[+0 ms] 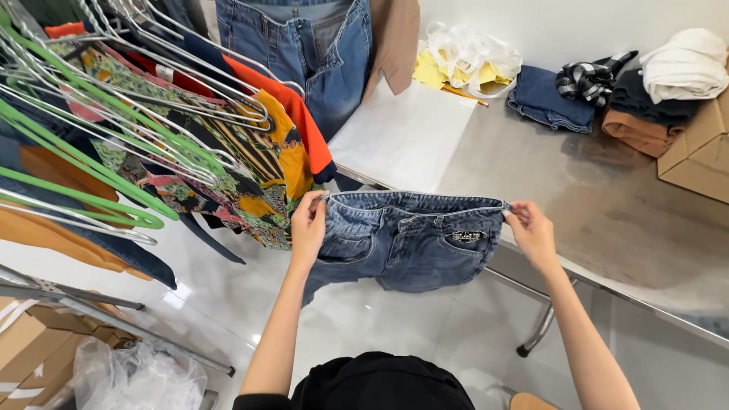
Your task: The person picks up folded denim shorts from a table, unfolds them, and places them on a hanger before hanging them on a clothing rack. They repeat this process with a pair of black-and-white checkered shorts and another pair of denim shorts.
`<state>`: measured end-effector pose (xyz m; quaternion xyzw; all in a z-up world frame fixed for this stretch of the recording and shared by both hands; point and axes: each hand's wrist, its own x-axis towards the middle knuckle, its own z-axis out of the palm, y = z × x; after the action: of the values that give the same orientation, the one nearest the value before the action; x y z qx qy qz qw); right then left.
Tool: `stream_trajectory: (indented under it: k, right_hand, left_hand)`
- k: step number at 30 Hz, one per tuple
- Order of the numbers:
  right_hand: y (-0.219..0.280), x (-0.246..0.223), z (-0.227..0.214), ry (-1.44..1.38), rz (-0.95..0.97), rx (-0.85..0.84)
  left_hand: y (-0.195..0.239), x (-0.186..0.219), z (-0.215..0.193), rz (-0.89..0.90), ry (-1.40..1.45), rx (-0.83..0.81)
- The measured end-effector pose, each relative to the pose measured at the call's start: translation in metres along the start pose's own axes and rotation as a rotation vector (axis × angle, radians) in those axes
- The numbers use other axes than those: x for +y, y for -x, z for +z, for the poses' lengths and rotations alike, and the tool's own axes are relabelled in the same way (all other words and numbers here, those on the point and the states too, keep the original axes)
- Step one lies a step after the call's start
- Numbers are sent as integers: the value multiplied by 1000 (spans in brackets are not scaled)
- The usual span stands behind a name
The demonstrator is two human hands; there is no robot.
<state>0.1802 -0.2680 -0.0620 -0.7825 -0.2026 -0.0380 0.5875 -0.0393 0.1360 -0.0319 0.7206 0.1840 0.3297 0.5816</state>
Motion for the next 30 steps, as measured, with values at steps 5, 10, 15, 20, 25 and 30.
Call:
stream_trajectory:
  k: [5, 10, 15, 20, 25, 30]
  right_hand:
    - [2, 6, 5, 32, -29, -45]
    - [12, -4, 3, 93, -37, -61]
    - [7, -5, 12, -244, 55, -101]
    - [-19, -32, 40, -423, 103, -156]
    - [-20, -112, 91, -357, 35, -263]
    - [-51, -130, 126, -282, 48, -346]
  left_hand:
    - [4, 18, -15, 7, 10, 39]
    - [2, 15, -18, 6, 21, 91]
    - [-1, 19, -22, -74, 139, 120]
    - [-7, 26, -46, -10, 25, 116]
    - [-21, 44, -26, 58, -187, -8]
    - [-32, 52, -41, 93, -148, 120]
